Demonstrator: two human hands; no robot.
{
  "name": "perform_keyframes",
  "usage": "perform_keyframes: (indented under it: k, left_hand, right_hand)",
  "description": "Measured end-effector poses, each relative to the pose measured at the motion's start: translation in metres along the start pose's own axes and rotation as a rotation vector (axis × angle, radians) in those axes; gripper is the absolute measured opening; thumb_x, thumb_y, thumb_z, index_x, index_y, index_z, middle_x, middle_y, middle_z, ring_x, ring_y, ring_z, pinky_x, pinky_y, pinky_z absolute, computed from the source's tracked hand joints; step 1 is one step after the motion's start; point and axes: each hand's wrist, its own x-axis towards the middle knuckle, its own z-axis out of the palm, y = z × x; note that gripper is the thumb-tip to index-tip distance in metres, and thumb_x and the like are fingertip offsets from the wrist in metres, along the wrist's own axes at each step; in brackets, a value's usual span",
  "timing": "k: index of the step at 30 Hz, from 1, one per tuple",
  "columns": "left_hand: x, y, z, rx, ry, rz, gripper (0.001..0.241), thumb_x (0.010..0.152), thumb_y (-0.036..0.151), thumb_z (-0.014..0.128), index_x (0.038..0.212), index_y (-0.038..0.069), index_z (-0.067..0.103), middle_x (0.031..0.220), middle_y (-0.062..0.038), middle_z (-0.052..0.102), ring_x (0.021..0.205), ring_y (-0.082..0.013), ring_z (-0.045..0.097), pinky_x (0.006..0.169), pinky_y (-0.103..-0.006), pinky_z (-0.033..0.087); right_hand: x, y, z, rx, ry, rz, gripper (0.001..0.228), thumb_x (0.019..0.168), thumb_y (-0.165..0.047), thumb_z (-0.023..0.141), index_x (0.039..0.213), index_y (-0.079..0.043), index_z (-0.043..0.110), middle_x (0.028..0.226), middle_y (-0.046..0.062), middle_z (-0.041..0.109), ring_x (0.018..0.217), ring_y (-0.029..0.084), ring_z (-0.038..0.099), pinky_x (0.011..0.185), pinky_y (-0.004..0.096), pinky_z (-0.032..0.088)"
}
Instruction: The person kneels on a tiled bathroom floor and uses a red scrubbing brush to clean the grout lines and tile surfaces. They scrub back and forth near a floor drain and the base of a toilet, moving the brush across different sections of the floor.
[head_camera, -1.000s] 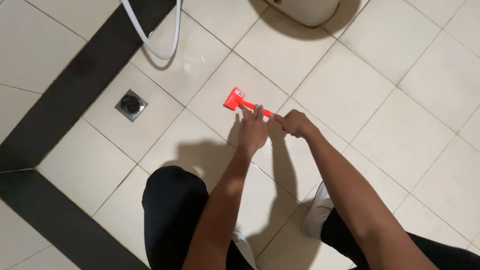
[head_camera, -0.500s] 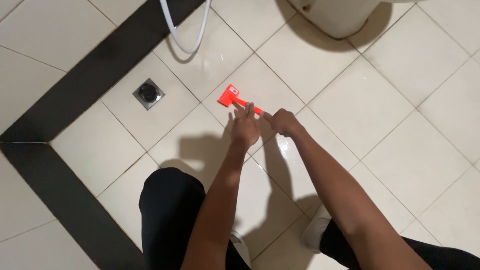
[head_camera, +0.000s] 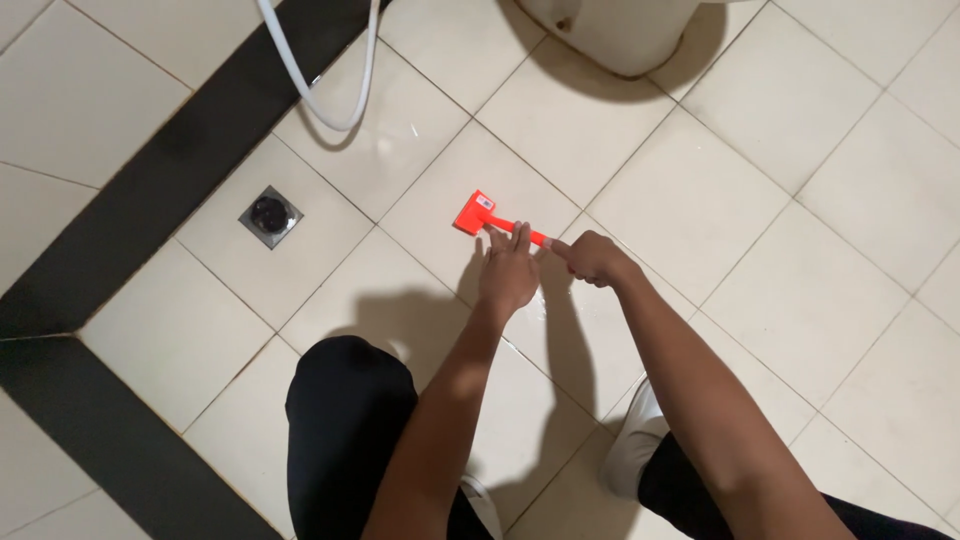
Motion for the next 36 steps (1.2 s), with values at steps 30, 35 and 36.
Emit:
perform_keyframes:
  k: [30, 35, 36]
  left_hand:
    - [-0.013, 0.073, 0.034, -0.143, 0.042, 0.007, 0.063, 0.1, 0.032, 0.05, 0.159, 0.017, 0.033, 0.165, -0.001, 0.037, 0.15, -0.0543, 0.02, 0.119, -0.0618, 0.024]
    - [-0.002, 0.043, 0.004, -0.059, 0.059, -0.02, 0.063, 0.101, 0.032, 0.052, 0.159, 0.016, 0.033, 0.165, -0.001, 0.037, 0.151, -0.0537, 0.022, 0.121, -0.062, 0.022]
    - [0.002, 0.034, -0.005, -0.035, 0.071, -0.037, 0.063, 0.102, 0.032, 0.051, 0.16, 0.015, 0.034, 0.165, -0.001, 0.037, 0.152, -0.0534, 0.023, 0.121, -0.0618, 0.022]
  right_hand:
    - [-0.026, 0.066, -0.071, 0.067, -0.238, 0.099, 0.066, 0.097, -0.063, 0.054, 0.08, 0.0, 0.062, 0.062, 0.005, 0.056, 0.047, 0.014, 0.052, 0.042, 0.029, 0.044]
    - [0.005, 0.036, -0.048, -0.001, -0.204, 0.036, 0.068, 0.097, -0.063, 0.055, 0.078, 0.001, 0.064, 0.058, 0.003, 0.049, 0.045, 0.013, 0.039, 0.039, 0.03, 0.033]
    - [0.012, 0.024, -0.041, 0.006, -0.192, 0.003, 0.068, 0.097, -0.063, 0.055, 0.077, 0.001, 0.064, 0.057, 0.004, 0.048, 0.043, 0.014, 0.038, 0.038, 0.031, 0.033]
